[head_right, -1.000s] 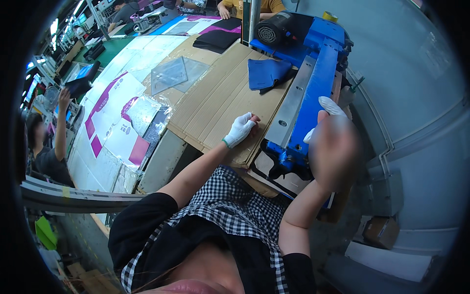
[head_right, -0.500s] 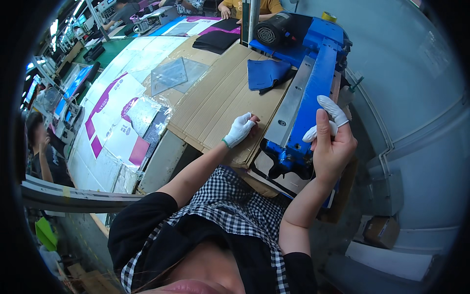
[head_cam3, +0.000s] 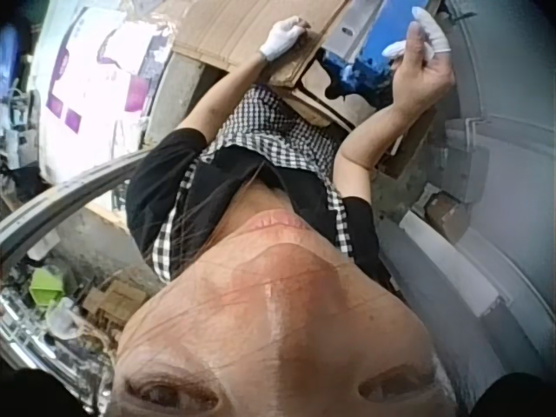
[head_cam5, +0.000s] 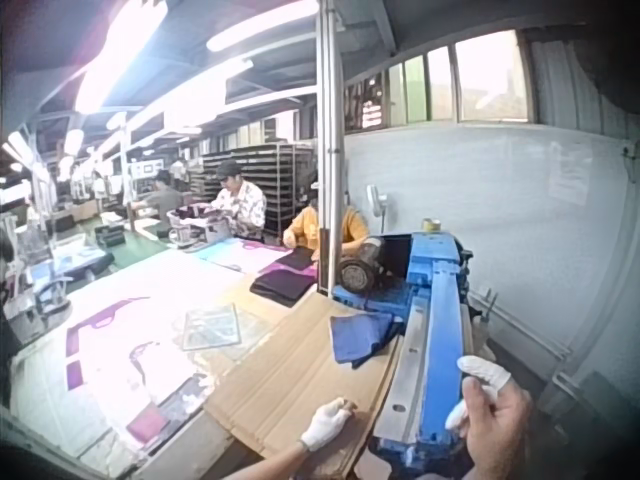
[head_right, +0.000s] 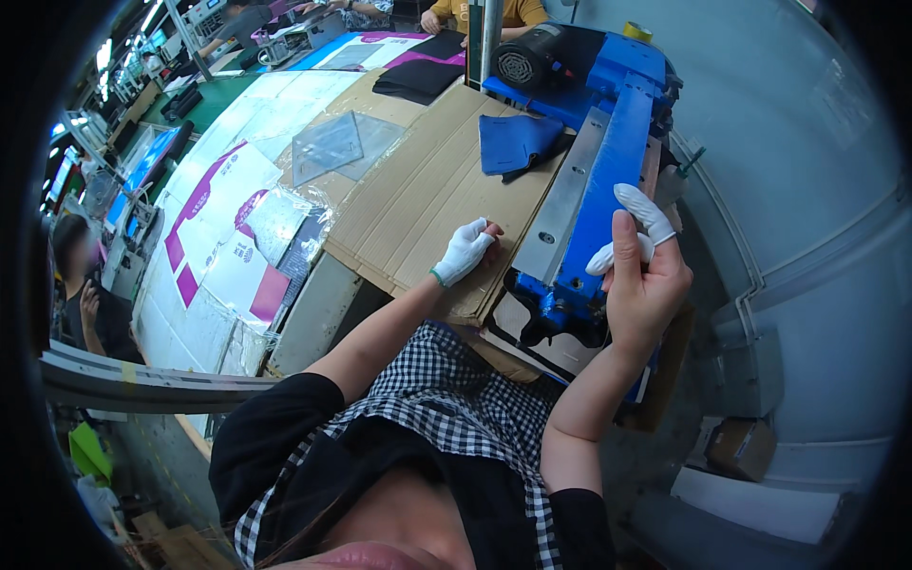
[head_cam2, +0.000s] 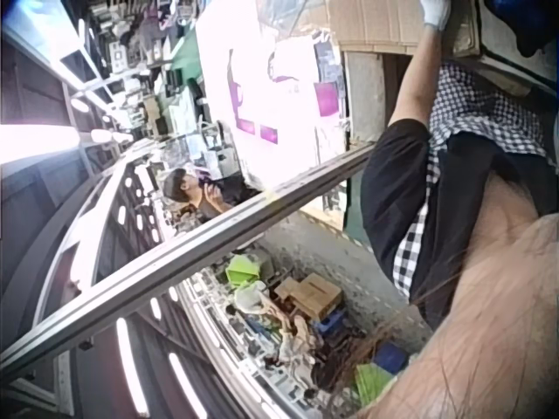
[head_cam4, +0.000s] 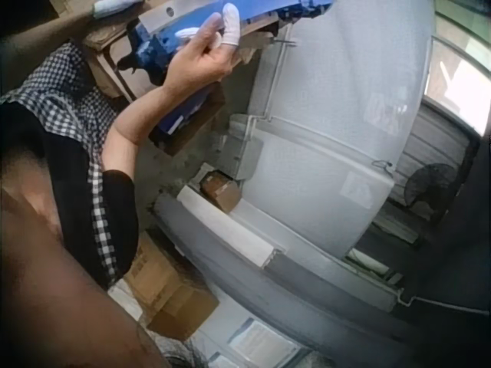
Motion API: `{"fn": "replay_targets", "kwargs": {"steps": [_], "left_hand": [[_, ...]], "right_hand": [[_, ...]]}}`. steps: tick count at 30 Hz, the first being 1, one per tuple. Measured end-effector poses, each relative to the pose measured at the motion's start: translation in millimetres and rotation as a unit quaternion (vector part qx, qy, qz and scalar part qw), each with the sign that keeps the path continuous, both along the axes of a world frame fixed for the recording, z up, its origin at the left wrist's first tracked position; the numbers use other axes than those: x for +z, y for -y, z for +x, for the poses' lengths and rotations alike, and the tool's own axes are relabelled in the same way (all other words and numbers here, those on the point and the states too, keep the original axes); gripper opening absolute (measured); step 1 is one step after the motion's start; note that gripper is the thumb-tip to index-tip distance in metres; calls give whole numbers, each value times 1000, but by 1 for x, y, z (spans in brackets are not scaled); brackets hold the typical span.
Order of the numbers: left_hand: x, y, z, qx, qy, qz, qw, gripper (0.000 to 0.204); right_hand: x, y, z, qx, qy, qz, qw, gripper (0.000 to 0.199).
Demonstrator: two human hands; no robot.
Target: Manually feeding sheets into a processing machine and applying small labels to finished components.
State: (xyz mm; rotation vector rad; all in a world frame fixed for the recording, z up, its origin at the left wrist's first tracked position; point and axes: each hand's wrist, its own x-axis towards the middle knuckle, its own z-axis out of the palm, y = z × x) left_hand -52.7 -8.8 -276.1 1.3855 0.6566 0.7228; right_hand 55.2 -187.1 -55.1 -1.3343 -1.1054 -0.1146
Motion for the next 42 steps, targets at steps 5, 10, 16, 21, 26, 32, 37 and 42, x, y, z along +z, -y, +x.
{"fn": "replay_targets", "kwargs": {"steps": [5,10,16,21,26,32,37,42], "left_hand": [[1,1,0,-1,-3,0,1000,26],[-2,0,0,-5,-3,0,1000,25],[-2,0,-1,0,-14,12,1000,24],[-6,-2,-1,0,-16,22,1000,24],[0,-8,0,20,8,12,1000,25],[124,-32,0,114,158,146,970,23],[265,35,3,53,242,540,804,10],[295,123,43,30,261,613,745,22]], "right_hand": [[0,2,1,3,-19,-11,1000,23],[0,1,0,3,-23,-9,1000,24],[-1,2,0,-4,-24,-14,1000,24],[0,2,-2,-15,-24,-20,999,24],[0,0,-1,-17,-28,-9,999,24],[-2,-2,2,-18,-40,13,999,26],[3,-3,-7,-57,-58,-11,997,25],[-21,-10,23,-77,5,-78,994,24]]}}
